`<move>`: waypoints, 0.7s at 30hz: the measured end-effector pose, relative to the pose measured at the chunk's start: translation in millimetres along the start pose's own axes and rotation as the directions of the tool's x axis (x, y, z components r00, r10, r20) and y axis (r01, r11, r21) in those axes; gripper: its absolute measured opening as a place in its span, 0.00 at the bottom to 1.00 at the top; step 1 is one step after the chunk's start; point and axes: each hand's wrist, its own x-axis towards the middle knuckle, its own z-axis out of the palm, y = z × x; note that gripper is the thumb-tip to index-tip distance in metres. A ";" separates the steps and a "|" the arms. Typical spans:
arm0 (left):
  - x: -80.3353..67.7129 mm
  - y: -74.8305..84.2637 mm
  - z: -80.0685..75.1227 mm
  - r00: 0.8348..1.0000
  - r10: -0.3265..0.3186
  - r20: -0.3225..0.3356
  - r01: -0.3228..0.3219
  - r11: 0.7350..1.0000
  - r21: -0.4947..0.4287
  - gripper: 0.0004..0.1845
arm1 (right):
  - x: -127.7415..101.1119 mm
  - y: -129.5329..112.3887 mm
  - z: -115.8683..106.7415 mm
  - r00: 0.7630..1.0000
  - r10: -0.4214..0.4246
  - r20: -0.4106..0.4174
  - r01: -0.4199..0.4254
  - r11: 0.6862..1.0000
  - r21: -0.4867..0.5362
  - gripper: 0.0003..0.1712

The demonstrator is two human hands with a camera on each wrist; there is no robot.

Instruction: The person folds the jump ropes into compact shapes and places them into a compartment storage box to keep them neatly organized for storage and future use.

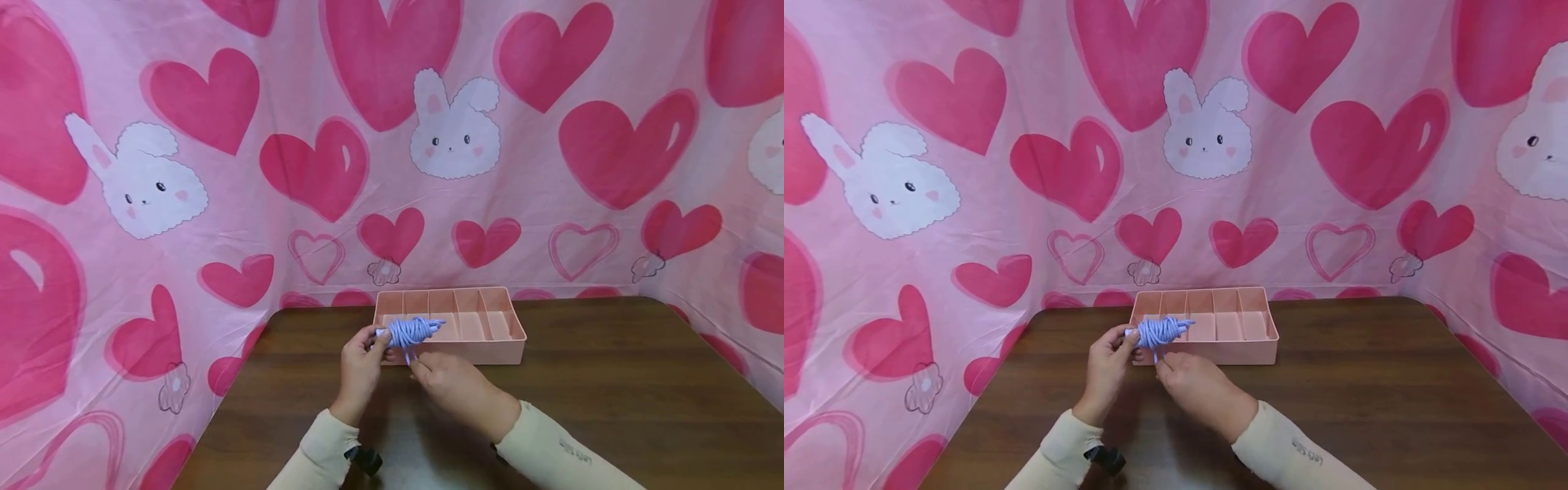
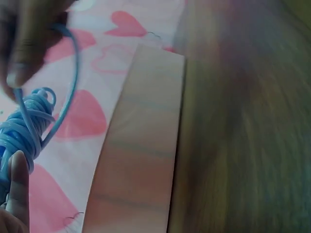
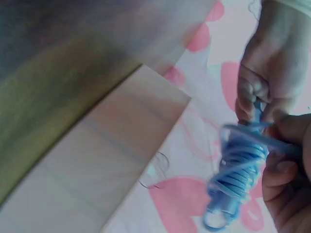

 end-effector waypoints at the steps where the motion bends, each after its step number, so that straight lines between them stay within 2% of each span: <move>1: -1.3 0.2 -0.3 1.000 0.001 0.008 -0.001 1.000 0.023 0.09 | 1.6 -1.4 -2.2 1.000 -0.027 -0.005 0.027 1.000 0.002 0.12; 4: -3.0 -0.9 -0.5 0.999 0.043 0.031 -0.046 0.993 0.109 0.09 | 6.0 -6.5 -8.8 0.994 -0.110 0.011 0.110 0.994 0.029 0.11; 7: -4.4 -0.5 -0.9 0.994 0.094 0.056 -0.103 0.977 0.186 0.07 | 9.0 -11.4 -15.2 0.985 -0.165 0.044 0.158 0.979 0.128 0.14; 11: -8.3 0.9 -2.0 0.976 0.156 0.152 -0.200 0.921 0.336 0.06 | 10.5 -11.7 -22.9 0.981 -0.184 0.065 0.166 0.962 0.217 0.21; 14: -10.6 2.1 -2.8 0.954 0.189 0.233 -0.271 0.876 0.398 0.06 | 12.0 -6.4 -28.8 0.982 -0.181 0.052 0.166 0.961 0.220 0.26; 16: -10.9 2.4 -3.5 0.944 0.194 0.266 -0.290 0.873 0.392 0.07 | 13.4 -1.1 -32.9 0.986 -0.165 0.036 0.153 0.961 0.229 0.28; 21: -10.1 1.2 -5.5 0.926 0.188 0.327 -0.304 0.886 0.351 0.06 | 14.2 11.5 -38.9 0.991 -0.132 -0.010 0.130 0.953 0.274 0.29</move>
